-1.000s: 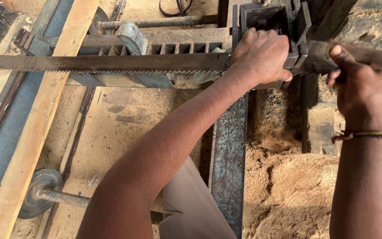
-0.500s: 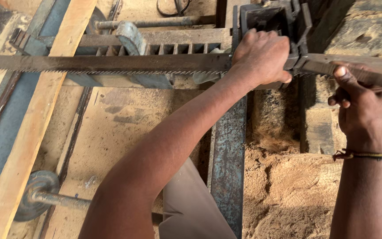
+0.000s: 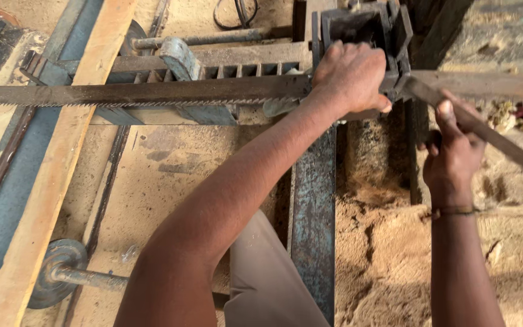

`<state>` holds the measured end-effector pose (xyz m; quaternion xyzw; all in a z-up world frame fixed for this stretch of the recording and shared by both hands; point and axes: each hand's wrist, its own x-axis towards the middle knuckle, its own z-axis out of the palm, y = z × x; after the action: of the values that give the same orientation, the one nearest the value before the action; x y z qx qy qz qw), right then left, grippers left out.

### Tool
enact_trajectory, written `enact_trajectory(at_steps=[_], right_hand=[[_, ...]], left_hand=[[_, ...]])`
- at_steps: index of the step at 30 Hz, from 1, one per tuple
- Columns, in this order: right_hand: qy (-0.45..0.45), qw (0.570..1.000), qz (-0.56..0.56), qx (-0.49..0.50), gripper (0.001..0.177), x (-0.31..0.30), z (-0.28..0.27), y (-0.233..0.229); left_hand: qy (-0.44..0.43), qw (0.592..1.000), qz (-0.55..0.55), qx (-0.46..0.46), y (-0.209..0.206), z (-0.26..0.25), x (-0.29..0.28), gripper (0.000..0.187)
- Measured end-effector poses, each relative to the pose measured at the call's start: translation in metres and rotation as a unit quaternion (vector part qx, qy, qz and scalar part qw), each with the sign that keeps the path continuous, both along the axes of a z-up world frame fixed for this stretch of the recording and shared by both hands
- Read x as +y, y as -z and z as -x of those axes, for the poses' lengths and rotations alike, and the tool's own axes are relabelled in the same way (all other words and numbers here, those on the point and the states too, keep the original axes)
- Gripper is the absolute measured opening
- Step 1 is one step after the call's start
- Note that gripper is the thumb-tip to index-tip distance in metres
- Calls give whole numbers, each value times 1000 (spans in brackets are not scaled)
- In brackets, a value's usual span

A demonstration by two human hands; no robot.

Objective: The person uses a metal file to scrape and clean debris from the joints and crevices of a large metal saw frame. They repeatedly scrape different sections of the frame, removing accumulated sawdust and residue.

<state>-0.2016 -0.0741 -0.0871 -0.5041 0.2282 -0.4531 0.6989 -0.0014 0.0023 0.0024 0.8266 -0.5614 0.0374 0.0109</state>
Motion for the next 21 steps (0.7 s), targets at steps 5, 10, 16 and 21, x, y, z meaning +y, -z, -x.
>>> enact_trajectory(at_steps=[5, 10, 16, 21], right_hand=[[-6, 999, 36, 19, 10, -5, 3, 12], [-29, 996, 62, 61, 11, 8, 33, 11], [18, 974, 205, 98, 15, 18, 16, 1], [55, 965, 253, 30, 16, 35, -6, 10]], left_hand=[[-1, 1000, -18, 3, 2, 1, 1, 76], [-14, 999, -37, 2, -3, 2, 1, 73], [-7, 999, -43, 7, -4, 2, 2, 71], [-3, 999, -39, 9, -2, 2, -1, 70]])
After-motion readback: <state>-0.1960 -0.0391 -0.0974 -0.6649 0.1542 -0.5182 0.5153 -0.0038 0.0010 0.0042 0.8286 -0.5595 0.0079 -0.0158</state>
